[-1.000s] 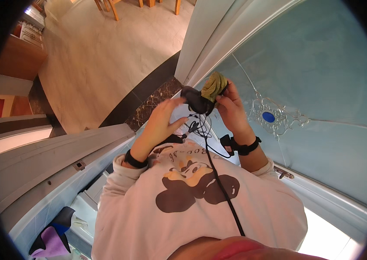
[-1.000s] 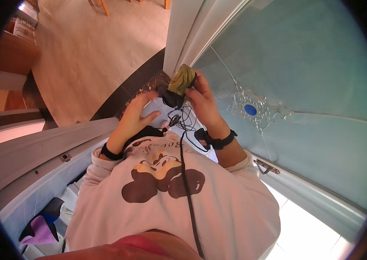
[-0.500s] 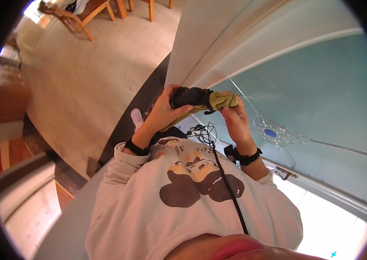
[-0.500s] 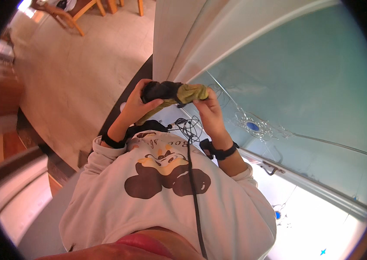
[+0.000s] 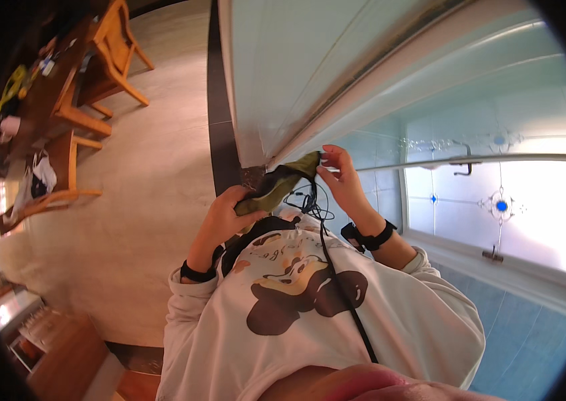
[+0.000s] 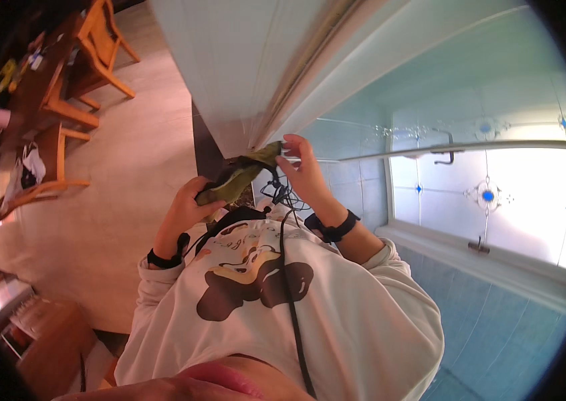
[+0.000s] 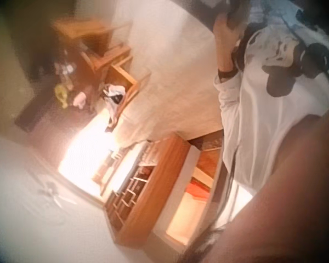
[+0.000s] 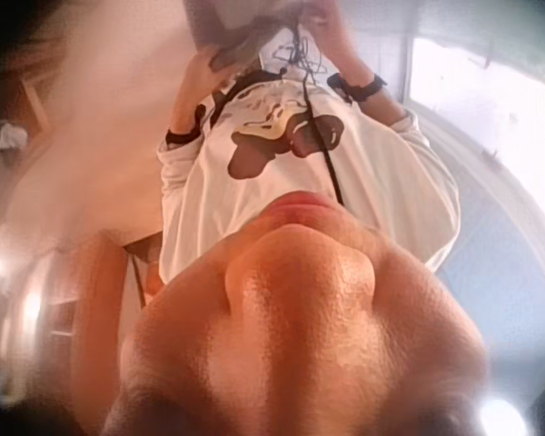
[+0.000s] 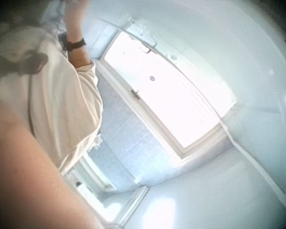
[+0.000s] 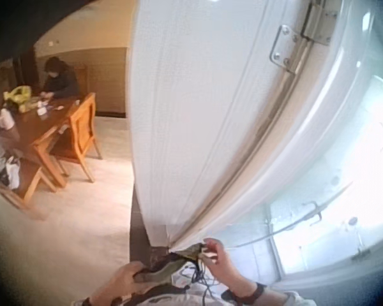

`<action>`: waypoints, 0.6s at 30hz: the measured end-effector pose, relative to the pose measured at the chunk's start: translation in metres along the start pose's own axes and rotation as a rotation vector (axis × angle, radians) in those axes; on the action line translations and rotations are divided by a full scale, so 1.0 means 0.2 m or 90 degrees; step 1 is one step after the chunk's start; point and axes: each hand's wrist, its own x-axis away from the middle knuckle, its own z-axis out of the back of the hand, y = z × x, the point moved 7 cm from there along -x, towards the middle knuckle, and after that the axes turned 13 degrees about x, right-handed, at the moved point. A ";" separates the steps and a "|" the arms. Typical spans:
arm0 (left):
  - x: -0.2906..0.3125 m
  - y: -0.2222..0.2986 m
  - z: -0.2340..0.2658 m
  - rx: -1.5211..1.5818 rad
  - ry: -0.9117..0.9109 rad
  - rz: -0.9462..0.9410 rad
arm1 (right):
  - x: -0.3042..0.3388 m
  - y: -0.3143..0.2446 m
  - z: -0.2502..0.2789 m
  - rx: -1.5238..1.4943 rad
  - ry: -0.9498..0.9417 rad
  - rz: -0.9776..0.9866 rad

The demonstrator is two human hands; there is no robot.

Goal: The person wipes the white door frame and surrounding trim with a green cloth. They move around the door, cleaning the top, sides, and lower sections while holding the frame with one hand and wiping with the other.

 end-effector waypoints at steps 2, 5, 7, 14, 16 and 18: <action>-0.11 0.07 -0.05 -0.016 -0.038 -0.064 | 0.07 -0.11 0.03 0.172 0.036 0.134; -0.25 0.22 -0.18 0.009 -0.036 -0.205 | 0.15 -0.23 -0.04 0.048 -0.101 0.248; -0.32 0.27 -0.27 0.044 -0.049 -0.178 | 0.16 -0.25 -0.07 0.120 -0.148 0.267; -0.40 0.41 -0.32 0.091 -0.060 -0.156 | 0.07 -0.15 0.07 0.093 -0.038 0.199; -0.44 0.43 -0.32 0.122 -0.093 -0.166 | 0.08 -0.11 0.11 0.092 -0.027 0.158; -0.48 0.44 -0.33 0.079 -0.129 -0.177 | 0.09 -0.10 0.13 0.093 -0.018 0.134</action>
